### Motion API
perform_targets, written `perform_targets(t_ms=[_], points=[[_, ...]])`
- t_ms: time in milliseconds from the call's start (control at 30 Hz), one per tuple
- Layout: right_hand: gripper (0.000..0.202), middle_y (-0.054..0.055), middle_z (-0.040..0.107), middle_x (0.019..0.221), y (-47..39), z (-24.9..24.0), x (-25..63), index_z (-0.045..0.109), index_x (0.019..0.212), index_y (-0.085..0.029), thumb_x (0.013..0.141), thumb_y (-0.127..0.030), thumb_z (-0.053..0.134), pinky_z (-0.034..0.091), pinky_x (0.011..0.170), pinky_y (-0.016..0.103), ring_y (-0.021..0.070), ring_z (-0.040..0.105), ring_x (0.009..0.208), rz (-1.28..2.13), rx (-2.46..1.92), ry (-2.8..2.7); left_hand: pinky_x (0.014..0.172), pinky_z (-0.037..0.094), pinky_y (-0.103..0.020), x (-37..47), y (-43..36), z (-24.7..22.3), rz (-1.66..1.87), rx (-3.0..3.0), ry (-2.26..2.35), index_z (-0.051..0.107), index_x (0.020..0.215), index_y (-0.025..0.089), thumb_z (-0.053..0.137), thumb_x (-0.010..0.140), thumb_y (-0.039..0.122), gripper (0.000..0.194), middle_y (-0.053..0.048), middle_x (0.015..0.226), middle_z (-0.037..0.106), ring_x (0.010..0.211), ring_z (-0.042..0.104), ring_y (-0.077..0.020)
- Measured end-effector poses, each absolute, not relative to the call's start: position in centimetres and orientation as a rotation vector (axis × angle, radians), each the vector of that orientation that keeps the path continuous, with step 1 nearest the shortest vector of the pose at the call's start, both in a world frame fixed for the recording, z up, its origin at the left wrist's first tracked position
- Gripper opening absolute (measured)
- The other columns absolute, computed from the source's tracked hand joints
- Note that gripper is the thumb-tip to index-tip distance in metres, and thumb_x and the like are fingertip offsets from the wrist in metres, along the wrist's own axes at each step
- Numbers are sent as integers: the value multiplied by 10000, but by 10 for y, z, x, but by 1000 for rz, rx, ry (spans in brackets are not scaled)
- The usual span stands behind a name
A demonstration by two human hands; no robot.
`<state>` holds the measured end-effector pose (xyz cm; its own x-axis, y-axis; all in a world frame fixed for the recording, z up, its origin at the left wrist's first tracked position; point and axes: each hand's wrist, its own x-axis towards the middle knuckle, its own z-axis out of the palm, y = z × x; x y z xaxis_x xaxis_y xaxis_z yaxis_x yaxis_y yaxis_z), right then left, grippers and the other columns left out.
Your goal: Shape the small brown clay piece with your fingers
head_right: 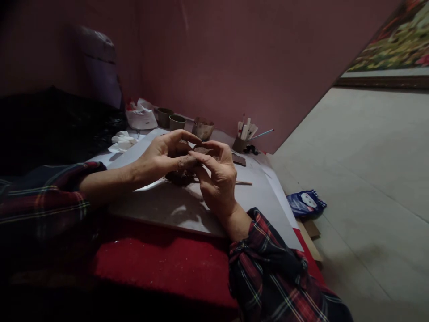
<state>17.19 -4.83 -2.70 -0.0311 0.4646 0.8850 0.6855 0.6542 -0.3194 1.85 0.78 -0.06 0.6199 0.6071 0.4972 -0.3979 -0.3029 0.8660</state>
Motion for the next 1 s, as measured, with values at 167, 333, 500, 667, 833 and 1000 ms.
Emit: perform_targets(t_ms=[167,333,500,667,833,1000], points=[[387,63,578,1188,-49,-27,172,673,1199,-309,843,-158,672,610,863,413,199,624,1019,-243,-955,-1726,568,487,-209,20,8,-1,1020,1533,248,541,991,149,852,675,358,490,3,748,684,611,630,-101],[253,57,574,1166,-50,-27,172,709,1113,-299,878,-222,657,614,825,400,175,635,945,-250,-966,-1738,559,487,-209,21,7,0,1012,1544,290,523,955,150,891,613,336,535,6,710,684,593,632,-106],[140,36,582,1122,-48,-29,172,721,987,-285,879,-218,664,613,782,378,152,622,870,-291,-930,-1680,505,442,-181,19,7,1,1001,1592,290,554,990,139,832,698,404,483,17,682,662,552,597,-83],[169,42,556,1183,-47,-32,173,703,1020,-285,881,-202,657,616,832,392,144,630,869,-277,-949,-1715,533,465,-184,18,9,0,954,1558,239,562,997,132,835,699,385,477,13,716,665,601,620,-89],[386,75,554,1235,-51,-29,172,630,1237,-306,862,-224,676,622,853,401,206,624,1042,-337,-976,-1782,559,484,-209,22,9,0,1001,1525,299,541,978,148,883,618,346,534,4,761,678,614,633,-102],[241,64,571,1163,-51,-27,172,704,1082,-272,873,-164,649,614,869,399,181,637,986,-293,-932,-1749,586,488,-202,22,9,0,993,1570,259,524,958,144,896,594,303,544,16,738,664,634,635,-98]])
